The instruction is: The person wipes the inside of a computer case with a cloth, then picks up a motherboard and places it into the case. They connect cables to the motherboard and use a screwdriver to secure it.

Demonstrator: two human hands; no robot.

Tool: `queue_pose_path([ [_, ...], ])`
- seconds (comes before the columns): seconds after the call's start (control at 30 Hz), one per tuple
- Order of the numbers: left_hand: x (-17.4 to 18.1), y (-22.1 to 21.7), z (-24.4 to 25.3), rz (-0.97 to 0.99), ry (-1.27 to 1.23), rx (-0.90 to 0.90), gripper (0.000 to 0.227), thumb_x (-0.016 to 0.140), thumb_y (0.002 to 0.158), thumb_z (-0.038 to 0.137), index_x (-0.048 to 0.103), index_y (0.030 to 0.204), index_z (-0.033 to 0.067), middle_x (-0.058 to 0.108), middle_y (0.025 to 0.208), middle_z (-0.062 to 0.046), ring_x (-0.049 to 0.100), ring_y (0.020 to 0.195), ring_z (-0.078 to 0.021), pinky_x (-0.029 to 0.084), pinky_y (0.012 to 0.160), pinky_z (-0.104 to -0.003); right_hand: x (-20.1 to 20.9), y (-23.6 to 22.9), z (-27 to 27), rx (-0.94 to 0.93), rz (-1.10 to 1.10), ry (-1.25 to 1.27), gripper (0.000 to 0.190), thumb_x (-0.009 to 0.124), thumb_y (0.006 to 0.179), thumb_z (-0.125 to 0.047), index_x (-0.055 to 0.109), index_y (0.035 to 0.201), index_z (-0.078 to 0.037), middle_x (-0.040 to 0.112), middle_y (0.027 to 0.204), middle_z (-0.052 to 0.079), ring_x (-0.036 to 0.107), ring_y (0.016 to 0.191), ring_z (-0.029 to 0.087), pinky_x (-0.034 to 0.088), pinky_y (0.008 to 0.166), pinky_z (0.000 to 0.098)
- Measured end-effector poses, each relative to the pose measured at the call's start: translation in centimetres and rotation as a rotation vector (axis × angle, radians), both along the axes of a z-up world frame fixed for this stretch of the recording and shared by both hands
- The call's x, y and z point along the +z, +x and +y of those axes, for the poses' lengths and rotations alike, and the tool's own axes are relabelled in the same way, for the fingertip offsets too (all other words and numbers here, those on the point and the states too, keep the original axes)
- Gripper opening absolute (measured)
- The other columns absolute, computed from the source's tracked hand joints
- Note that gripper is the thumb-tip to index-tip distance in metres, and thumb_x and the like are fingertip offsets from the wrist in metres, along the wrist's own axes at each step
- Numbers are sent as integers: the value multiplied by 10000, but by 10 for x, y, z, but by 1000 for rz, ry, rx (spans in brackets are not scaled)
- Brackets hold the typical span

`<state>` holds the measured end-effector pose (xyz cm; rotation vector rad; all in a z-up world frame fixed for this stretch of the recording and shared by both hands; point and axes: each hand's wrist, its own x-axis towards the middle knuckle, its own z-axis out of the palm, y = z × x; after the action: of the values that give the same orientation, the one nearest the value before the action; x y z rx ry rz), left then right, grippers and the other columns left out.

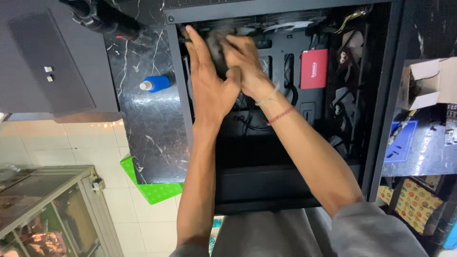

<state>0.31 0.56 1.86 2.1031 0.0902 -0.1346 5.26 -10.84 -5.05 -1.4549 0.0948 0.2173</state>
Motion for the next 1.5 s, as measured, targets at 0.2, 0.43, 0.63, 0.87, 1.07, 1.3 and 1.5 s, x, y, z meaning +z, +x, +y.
queue_pose_path([
  [0.2,11,4,-4,83,30,5,1205,684,890,243,-143,1760,130,78,1897,-340,13,1758,-577,282,1379,-589,-3,-33,-27,-306,190,424,267,648,1133,-192,813,1236,-9,830,1202,106,760,1048,161,635,909,277],
  [0.43,11,6,-8,83,67,9,1181,725,1012,348,-171,1748,128,121,1880,-373,53,1749,-589,360,1337,-588,-46,-17,-66,-682,732,-105,321,436,917,-87,754,944,-120,758,899,52,713,796,220,622,667,395],
  [0.63,5,6,-7,49,50,3,1137,658,1005,294,-190,1757,206,127,1873,-419,58,1754,-609,495,1209,-541,-42,19,-20,-795,744,-130,350,432,999,-127,681,1237,-64,777,1060,100,723,880,235,597,737,383],
  [0.87,-3,6,-9,23,115,-15,1120,637,959,250,-139,1758,131,163,1858,-429,115,1734,-643,604,1028,-524,-26,31,-21,-568,839,-96,288,398,978,-94,579,1200,-81,666,1097,113,648,884,248,555,695,402],
  [1.07,-18,5,-4,-61,147,-36,1137,667,939,222,-97,1777,136,189,1870,-371,268,1719,-616,571,1103,-505,-20,25,-34,-452,894,5,325,447,1030,-288,703,1139,-121,803,1073,91,749,868,247,570,671,377],
  [1.3,-35,-14,-1,-82,57,-79,1207,713,938,33,-117,1776,286,144,1787,-541,821,1188,-526,786,887,-424,-9,-20,-107,-221,544,181,275,548,1098,-263,731,899,-213,822,1016,21,739,916,185,600,872,359],
  [1.5,-2,-60,-6,19,335,-259,710,674,964,100,448,1619,-56,249,1809,-293,696,1224,-593,635,795,-640,84,-31,-102,171,716,95,998,412,713,-847,652,1385,-150,757,1294,91,701,1176,247,525,1049,423],
])
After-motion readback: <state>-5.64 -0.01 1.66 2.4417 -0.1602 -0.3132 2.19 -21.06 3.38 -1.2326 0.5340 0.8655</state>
